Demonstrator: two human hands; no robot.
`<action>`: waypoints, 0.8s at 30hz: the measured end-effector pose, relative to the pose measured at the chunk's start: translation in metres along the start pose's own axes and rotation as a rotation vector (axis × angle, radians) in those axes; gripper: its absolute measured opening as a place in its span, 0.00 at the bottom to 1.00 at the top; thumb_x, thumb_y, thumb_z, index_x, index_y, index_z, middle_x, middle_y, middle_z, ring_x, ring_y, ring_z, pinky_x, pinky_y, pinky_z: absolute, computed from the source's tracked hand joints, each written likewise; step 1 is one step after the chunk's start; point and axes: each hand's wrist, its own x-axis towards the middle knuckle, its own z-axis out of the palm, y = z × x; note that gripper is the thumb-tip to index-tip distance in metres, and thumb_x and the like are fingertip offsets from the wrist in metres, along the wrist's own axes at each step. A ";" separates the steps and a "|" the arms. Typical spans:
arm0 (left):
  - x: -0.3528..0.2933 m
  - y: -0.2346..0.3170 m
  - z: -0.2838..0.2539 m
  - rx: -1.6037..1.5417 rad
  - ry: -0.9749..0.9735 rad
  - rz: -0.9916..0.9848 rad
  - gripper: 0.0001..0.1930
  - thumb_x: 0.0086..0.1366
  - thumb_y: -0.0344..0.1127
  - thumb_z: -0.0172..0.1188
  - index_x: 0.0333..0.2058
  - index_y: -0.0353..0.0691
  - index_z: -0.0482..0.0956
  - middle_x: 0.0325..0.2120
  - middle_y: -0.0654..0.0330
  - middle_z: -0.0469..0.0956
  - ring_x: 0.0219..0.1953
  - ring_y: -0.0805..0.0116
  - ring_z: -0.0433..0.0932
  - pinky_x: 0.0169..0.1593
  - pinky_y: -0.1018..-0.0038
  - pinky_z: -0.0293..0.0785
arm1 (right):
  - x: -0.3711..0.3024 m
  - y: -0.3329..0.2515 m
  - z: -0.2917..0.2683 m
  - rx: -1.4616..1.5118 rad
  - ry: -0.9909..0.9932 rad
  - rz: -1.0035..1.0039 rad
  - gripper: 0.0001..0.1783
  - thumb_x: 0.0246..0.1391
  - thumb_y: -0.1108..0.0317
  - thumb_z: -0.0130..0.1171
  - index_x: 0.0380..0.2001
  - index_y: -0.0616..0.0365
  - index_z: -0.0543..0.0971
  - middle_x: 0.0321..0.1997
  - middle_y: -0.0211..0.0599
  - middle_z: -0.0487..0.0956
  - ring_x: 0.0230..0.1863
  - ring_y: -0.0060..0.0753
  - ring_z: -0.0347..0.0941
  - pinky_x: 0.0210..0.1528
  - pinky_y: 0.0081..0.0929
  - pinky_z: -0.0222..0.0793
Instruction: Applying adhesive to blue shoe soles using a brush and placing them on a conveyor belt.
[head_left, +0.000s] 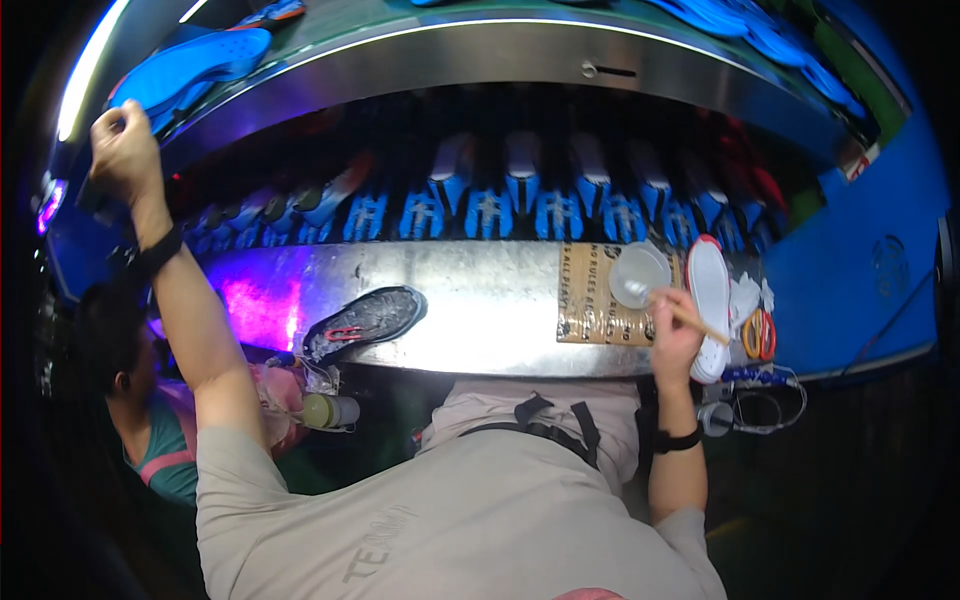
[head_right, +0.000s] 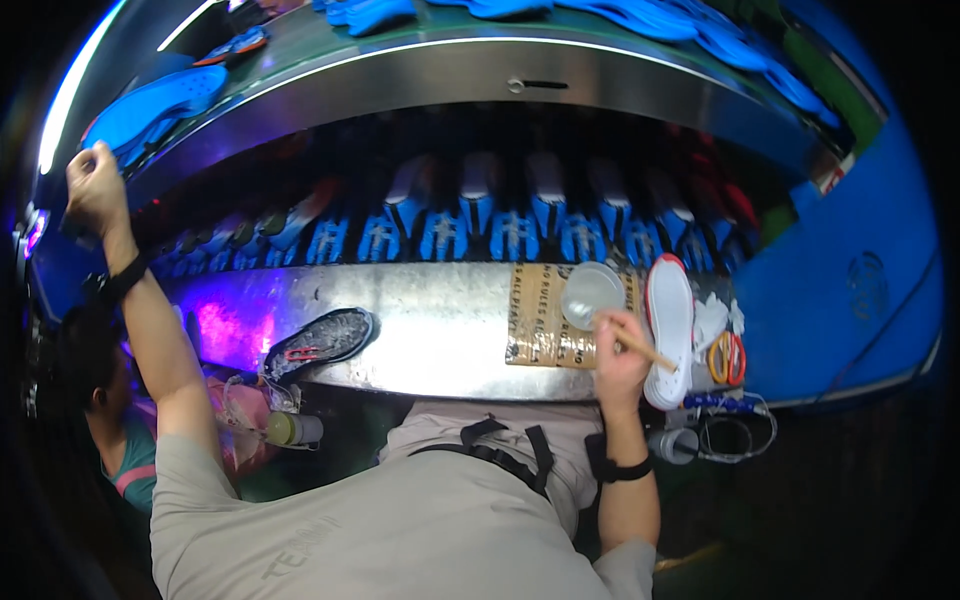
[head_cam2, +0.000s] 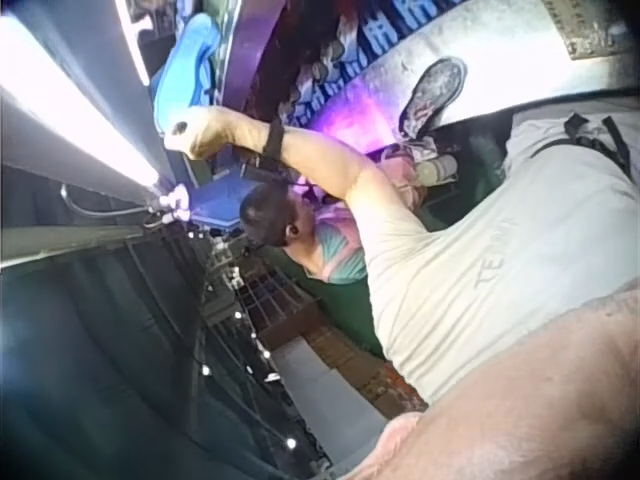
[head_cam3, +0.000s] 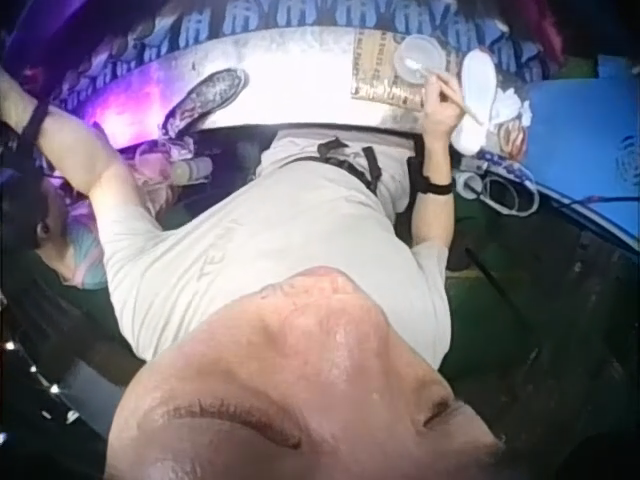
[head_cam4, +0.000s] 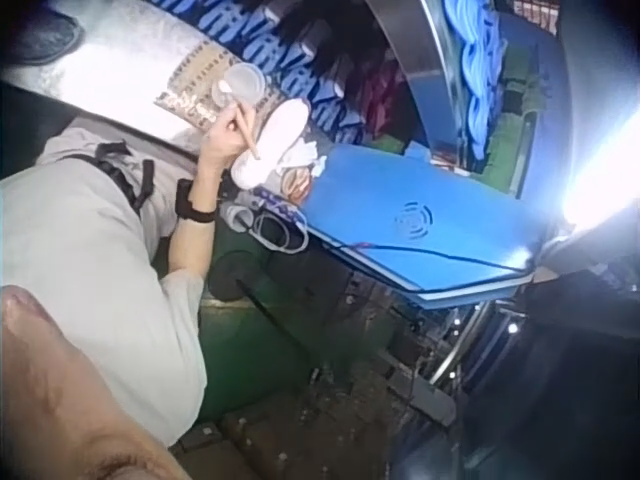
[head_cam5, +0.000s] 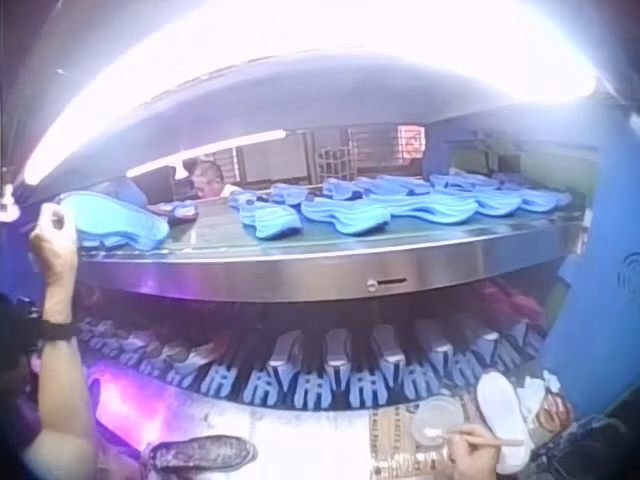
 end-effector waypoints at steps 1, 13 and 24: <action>-0.003 0.004 -0.007 0.005 0.061 0.011 0.12 0.56 0.47 0.69 0.28 0.45 0.85 0.23 0.60 0.85 0.26 0.60 0.85 0.35 0.67 0.80 | 0.011 -0.003 -0.008 -0.004 0.024 0.042 0.06 0.62 0.72 0.58 0.38 0.63 0.80 0.33 0.31 0.81 0.35 0.20 0.73 0.37 0.20 0.69; -0.197 0.129 -0.124 -1.133 -0.650 -0.477 0.11 0.65 0.31 0.63 0.45 0.34 0.84 0.29 0.71 0.76 0.28 0.86 0.66 0.31 0.84 0.61 | 0.053 -0.005 -0.016 -0.375 -0.070 0.091 0.09 0.59 0.67 0.62 0.35 0.63 0.82 0.24 0.33 0.79 0.26 0.20 0.72 0.32 0.23 0.68; -0.366 0.142 -0.221 -2.039 -1.903 -1.665 0.36 0.70 0.48 0.55 0.68 0.31 0.56 0.61 0.42 0.69 0.59 0.47 0.74 0.63 0.55 0.71 | 0.023 0.000 -0.012 -0.096 -0.061 0.111 0.10 0.64 0.72 0.57 0.44 0.66 0.80 0.35 0.32 0.80 0.37 0.21 0.74 0.43 0.20 0.70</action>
